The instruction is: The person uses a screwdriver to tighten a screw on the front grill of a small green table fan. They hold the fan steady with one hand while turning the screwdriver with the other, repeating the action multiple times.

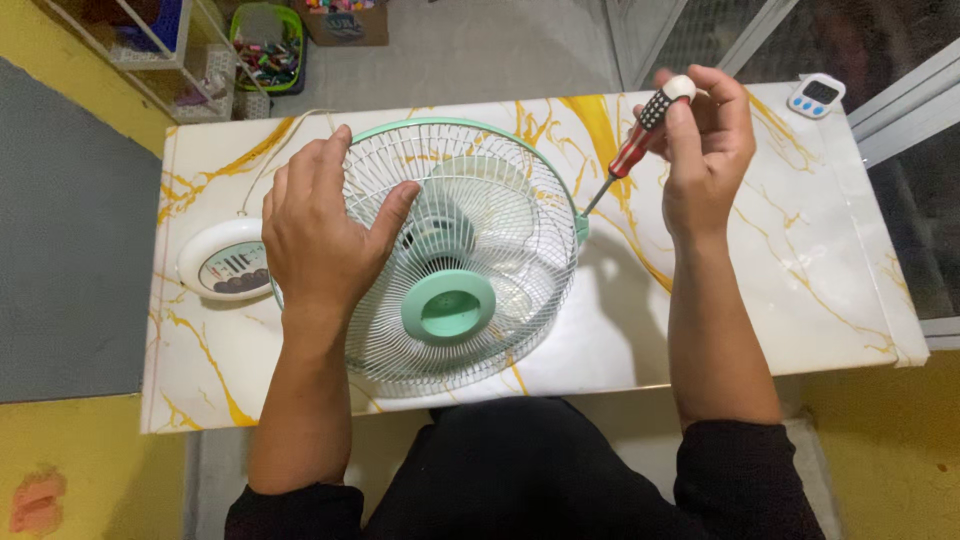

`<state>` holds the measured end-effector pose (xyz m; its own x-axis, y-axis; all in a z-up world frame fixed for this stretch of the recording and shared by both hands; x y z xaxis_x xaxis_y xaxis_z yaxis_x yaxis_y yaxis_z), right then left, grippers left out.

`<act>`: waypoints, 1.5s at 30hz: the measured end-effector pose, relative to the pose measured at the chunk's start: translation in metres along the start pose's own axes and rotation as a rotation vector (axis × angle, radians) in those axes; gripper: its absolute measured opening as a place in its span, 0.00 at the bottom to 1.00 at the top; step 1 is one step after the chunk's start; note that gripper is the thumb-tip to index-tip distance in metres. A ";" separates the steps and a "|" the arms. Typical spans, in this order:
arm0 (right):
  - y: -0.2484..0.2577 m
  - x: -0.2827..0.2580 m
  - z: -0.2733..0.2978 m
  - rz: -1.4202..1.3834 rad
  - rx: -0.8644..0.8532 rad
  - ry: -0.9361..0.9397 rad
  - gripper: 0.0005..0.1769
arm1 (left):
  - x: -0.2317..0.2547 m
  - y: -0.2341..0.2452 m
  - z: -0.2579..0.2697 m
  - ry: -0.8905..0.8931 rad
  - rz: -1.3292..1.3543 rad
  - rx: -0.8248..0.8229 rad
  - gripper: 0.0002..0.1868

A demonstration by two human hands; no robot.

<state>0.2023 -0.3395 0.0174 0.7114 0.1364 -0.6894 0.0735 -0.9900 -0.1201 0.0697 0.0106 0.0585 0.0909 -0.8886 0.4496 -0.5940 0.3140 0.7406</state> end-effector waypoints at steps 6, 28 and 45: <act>-0.004 -0.001 -0.003 0.140 -0.075 0.084 0.15 | 0.001 0.000 -0.001 -0.004 -0.007 -0.009 0.40; -0.004 0.021 -0.008 0.014 -0.072 -0.009 0.19 | 0.009 0.003 -0.002 -0.011 0.003 0.001 0.39; 0.011 0.055 0.009 -0.219 0.029 -0.130 0.28 | -0.125 -0.021 0.109 0.441 0.681 -0.006 0.63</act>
<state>0.2359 -0.3425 -0.0287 0.5850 0.3531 -0.7301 0.1950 -0.9351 -0.2960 -0.0169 0.0784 -0.0674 0.0185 -0.2887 0.9573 -0.6284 0.7413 0.2357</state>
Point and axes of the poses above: each hand's wrist, its own z-axis away from the middle knuckle, its own y-axis out of the back of the hand, x = y × z, the point moved 9 cm from there along -z, towards the middle knuckle, and after that the axes turned 14 degrees about y, right-handed, at the moved point
